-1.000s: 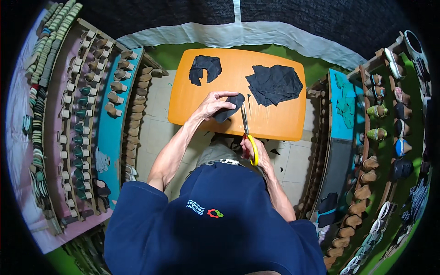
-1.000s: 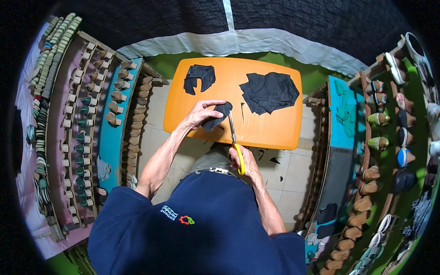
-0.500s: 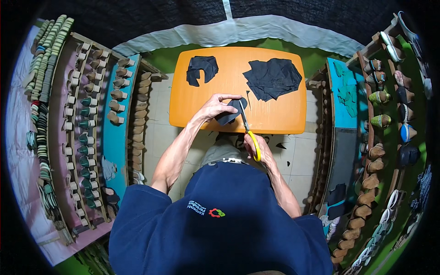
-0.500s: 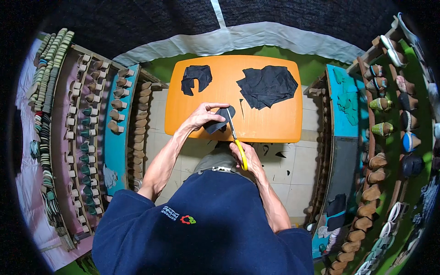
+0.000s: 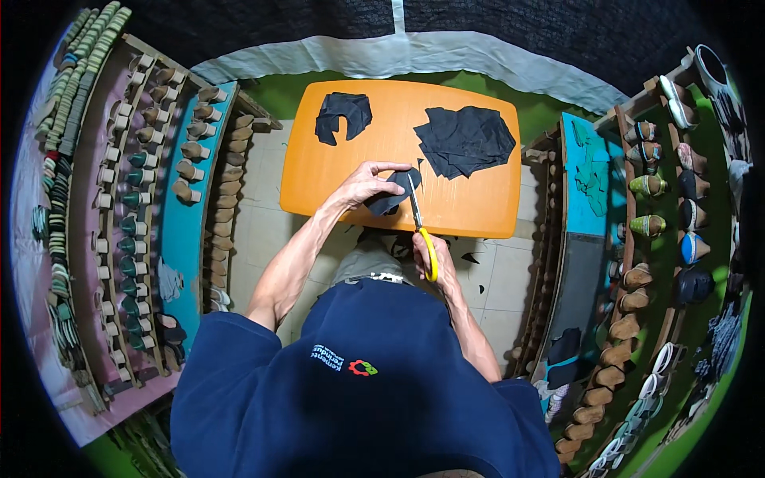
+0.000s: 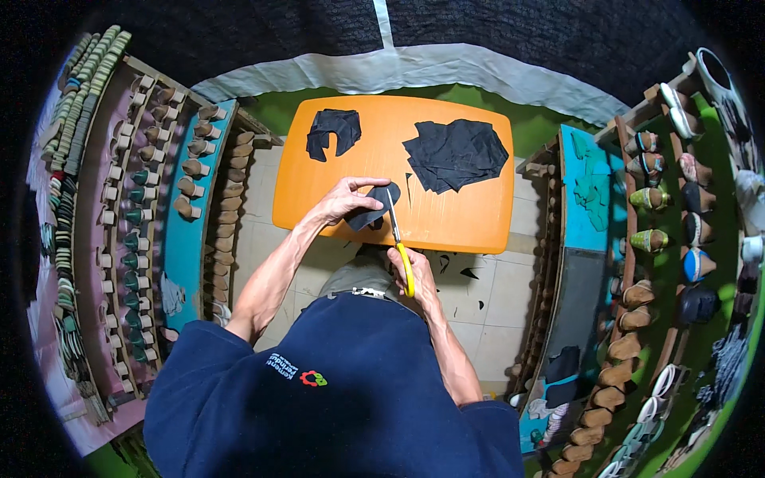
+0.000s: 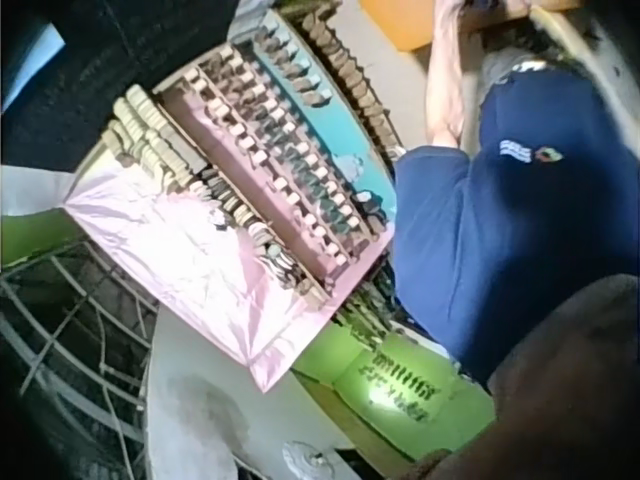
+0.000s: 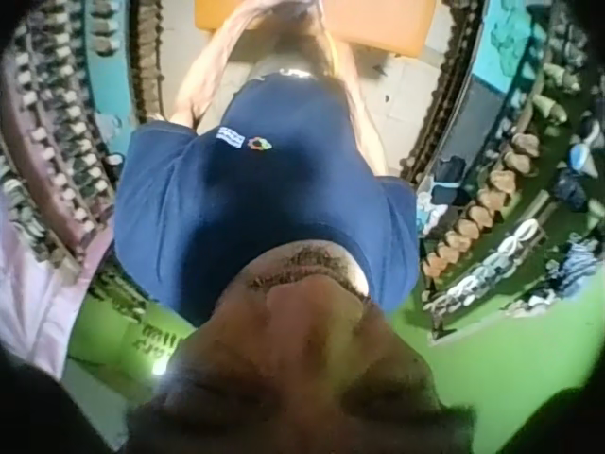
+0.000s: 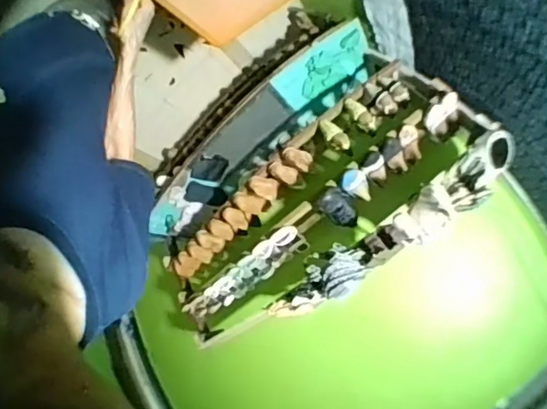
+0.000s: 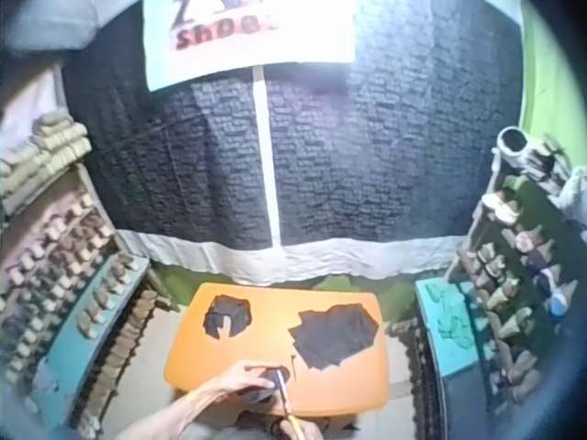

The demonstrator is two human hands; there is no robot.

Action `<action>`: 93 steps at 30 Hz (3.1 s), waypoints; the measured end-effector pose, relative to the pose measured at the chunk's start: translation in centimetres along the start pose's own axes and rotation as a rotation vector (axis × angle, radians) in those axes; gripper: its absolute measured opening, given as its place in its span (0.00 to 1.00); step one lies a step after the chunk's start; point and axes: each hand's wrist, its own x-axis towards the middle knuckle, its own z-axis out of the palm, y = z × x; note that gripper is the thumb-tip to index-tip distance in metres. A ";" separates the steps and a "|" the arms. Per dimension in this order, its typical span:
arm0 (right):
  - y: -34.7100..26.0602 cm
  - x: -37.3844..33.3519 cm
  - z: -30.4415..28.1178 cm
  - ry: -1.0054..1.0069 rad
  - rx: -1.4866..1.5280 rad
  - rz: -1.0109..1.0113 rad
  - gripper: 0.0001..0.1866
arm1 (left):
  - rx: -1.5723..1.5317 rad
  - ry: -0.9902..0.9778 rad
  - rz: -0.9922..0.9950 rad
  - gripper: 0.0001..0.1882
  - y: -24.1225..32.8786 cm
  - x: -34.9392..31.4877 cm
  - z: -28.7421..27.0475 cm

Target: The person cuts black fabric pieces on an orange table using yellow-handled scissors. They repeatedly trim edges and shape the fabric, placing cut pieces aside on the table.

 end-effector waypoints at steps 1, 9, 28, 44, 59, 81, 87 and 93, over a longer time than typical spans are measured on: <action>-0.1 0.0 0.1 0.007 0.006 -0.001 0.26 | -0.015 -0.001 0.006 0.32 -0.1 0.0 0.0; -0.1 0.0 0.1 0.004 0.022 0.004 0.25 | -0.089 0.171 0.136 0.23 -2.6 0.1 0.1; -1.2 0.5 0.8 -0.006 0.053 0.002 0.29 | -0.057 0.132 0.098 0.24 -3.5 -0.2 0.5; -1.5 0.5 0.4 0.051 0.013 0.033 0.27 | -0.027 0.097 0.076 0.27 -2.4 -0.2 -0.6; -4.0 0.8 -2.6 0.022 -0.249 0.078 0.30 | 0.119 0.069 -0.008 0.30 -1.3 -0.1 -2.4; -1.6 1.7 -1.6 0.175 -0.075 0.057 0.28 | -0.815 0.181 0.020 0.42 -4.4 0.8 -3.0; -2.1 0.6 -0.7 0.052 -0.141 -0.059 0.29 | -0.335 0.217 0.074 0.30 -2.9 1.3 -0.2; -2.2 0.3 -0.2 0.028 -0.266 -0.096 0.31 | -0.075 0.160 0.204 0.33 -0.8 2.2 0.2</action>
